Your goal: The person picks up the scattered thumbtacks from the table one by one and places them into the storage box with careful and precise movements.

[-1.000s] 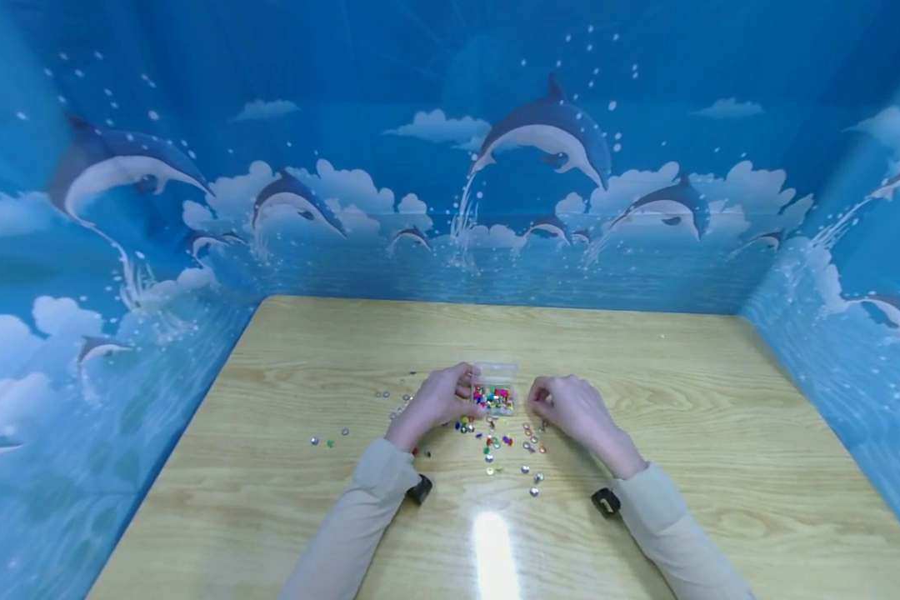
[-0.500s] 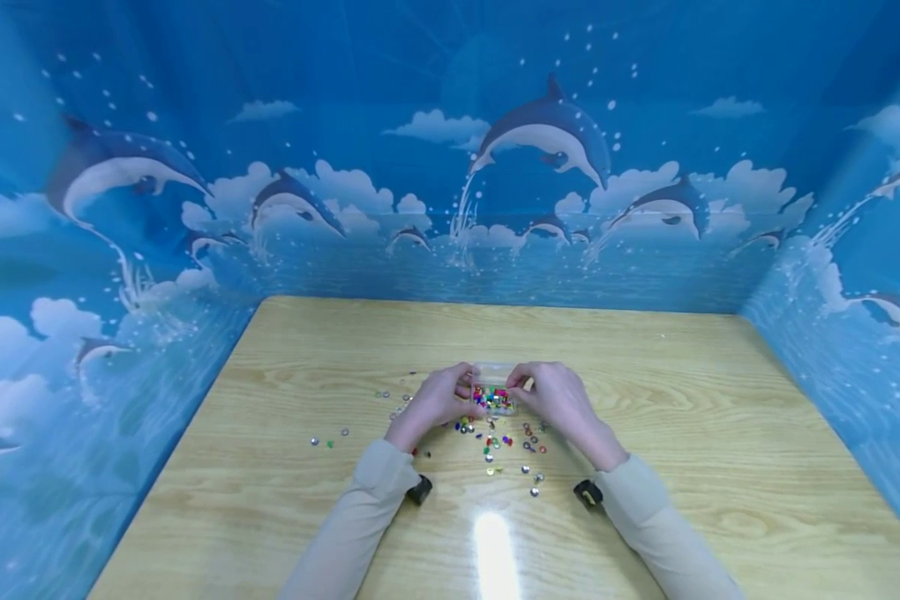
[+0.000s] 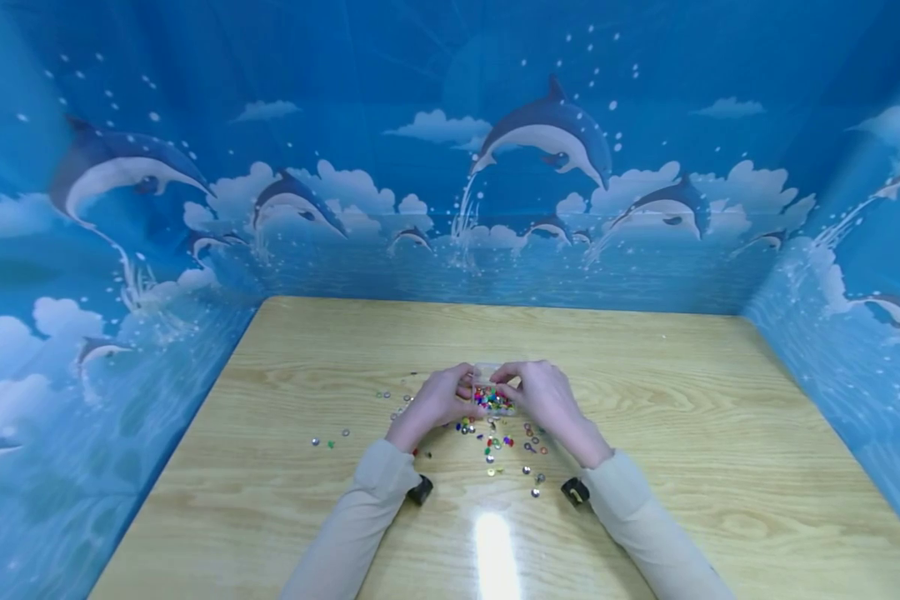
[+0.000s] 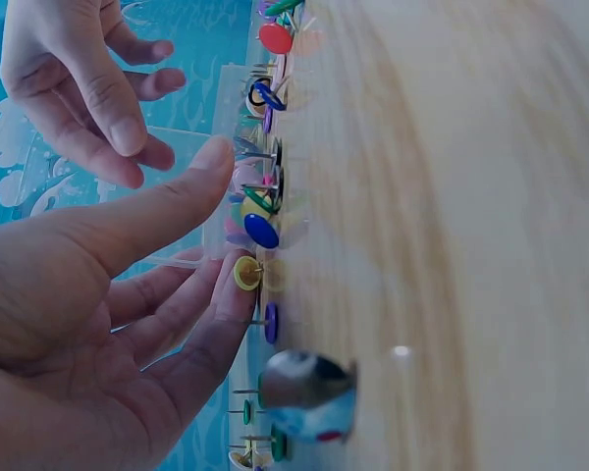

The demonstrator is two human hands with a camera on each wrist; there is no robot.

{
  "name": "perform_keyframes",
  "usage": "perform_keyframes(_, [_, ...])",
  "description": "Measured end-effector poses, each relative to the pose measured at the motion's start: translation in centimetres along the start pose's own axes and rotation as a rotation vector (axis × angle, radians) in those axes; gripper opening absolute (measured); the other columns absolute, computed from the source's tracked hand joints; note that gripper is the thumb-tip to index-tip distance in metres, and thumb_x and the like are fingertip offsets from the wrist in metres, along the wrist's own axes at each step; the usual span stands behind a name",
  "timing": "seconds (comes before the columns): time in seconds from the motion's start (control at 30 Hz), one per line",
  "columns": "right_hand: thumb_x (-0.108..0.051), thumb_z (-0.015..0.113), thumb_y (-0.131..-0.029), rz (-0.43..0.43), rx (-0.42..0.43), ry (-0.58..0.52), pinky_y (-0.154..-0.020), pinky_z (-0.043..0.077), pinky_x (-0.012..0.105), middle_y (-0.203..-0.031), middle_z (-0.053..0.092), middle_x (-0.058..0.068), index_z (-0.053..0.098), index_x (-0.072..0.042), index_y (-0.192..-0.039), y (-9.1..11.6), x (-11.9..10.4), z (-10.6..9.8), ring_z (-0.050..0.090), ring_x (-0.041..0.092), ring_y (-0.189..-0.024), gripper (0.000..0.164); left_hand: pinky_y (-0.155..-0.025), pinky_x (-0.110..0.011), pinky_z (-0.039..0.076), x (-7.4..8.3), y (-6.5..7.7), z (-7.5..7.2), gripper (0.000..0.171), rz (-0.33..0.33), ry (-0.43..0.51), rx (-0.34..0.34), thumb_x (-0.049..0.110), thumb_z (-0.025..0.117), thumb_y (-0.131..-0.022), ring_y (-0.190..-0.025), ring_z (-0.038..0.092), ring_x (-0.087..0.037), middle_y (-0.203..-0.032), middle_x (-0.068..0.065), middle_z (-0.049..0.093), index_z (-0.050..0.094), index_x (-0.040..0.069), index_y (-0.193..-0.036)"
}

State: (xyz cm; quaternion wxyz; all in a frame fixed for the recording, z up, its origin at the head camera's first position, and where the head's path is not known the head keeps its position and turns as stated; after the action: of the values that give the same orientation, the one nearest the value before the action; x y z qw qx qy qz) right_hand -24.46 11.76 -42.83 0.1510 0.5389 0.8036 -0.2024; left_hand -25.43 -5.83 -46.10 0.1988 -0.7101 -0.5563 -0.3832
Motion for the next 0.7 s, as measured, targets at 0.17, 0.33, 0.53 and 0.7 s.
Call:
perform_keyframes(0.17, [-0.014, 0.079, -0.088, -0.007, 0.014, 0.027, -0.043, 0.039, 0.02, -0.085, 0.076, 0.004, 0.078, -0.013, -0.097, 0.5, 0.6, -0.6, 0.053, 0.005, -0.05, 0.009, -0.095, -0.039, 0.056, 0.0, 0.1, 0.0, 0.067, 0.006, 0.007, 0.0, 0.018, 0.088, -0.078, -0.108, 0.065, -0.024, -0.123, -0.011, 0.067, 0.057, 0.009, -0.137])
perform_keyframes(0.33, [-0.013, 0.079, -0.087, -0.002, 0.021, 0.071, -0.052, 0.047, 0.023, -0.088, 0.076, 0.004, 0.078, -0.015, -0.094, 1.5, 1.6, -1.7, 0.06, 0.007, -0.059, 0.007, -0.096, -0.039, 0.056, 0.0, 0.0, 0.1, 0.066, 0.0, 0.019, 0.0, 0.017, 0.087, -0.078, -0.109, 0.065, -0.024, -0.125, -0.011, 0.066, 0.057, 0.009, -0.136])
perform_keyframes(0.53, [-0.011, 0.08, -0.085, -0.001, -0.043, 0.09, -0.058, 0.051, 0.026, -0.088, 0.076, 0.002, 0.078, -0.015, -0.09, 3.0, 3.0, -2.5, 0.063, 0.009, -0.065, 0.007, -0.097, -0.039, 0.055, 0.1, 0.1, 0.1, 0.067, -0.006, 0.021, 0.004, 0.018, 0.087, -0.077, -0.11, 0.065, -0.024, -0.126, -0.011, 0.066, 0.057, 0.01, -0.137])
perform_keyframes(0.7, [-0.008, 0.081, -0.082, -0.016, -0.115, 0.1, -0.063, 0.053, 0.027, -0.085, 0.076, -0.001, 0.077, -0.015, -0.087, 3.8, 4.0, -2.4, 0.063, 0.008, -0.068, 0.01, -0.097, -0.039, 0.056, 0.0, 0.1, 0.1, 0.068, 0.003, 0.015, 0.003, 0.02, 0.087, -0.078, -0.111, 0.065, -0.024, -0.128, -0.01, 0.065, 0.057, 0.011, -0.138])
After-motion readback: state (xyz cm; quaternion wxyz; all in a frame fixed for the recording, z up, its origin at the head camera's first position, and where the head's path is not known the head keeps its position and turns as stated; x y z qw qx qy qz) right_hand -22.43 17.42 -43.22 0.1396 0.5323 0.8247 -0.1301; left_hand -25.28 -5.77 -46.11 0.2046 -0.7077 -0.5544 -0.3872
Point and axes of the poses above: each hand's wrist, its own y-axis away from the middle knuckle, its own z-axis out of the palm, x = y × z, the point moved 2 cm from there along -y, towards the middle knuckle
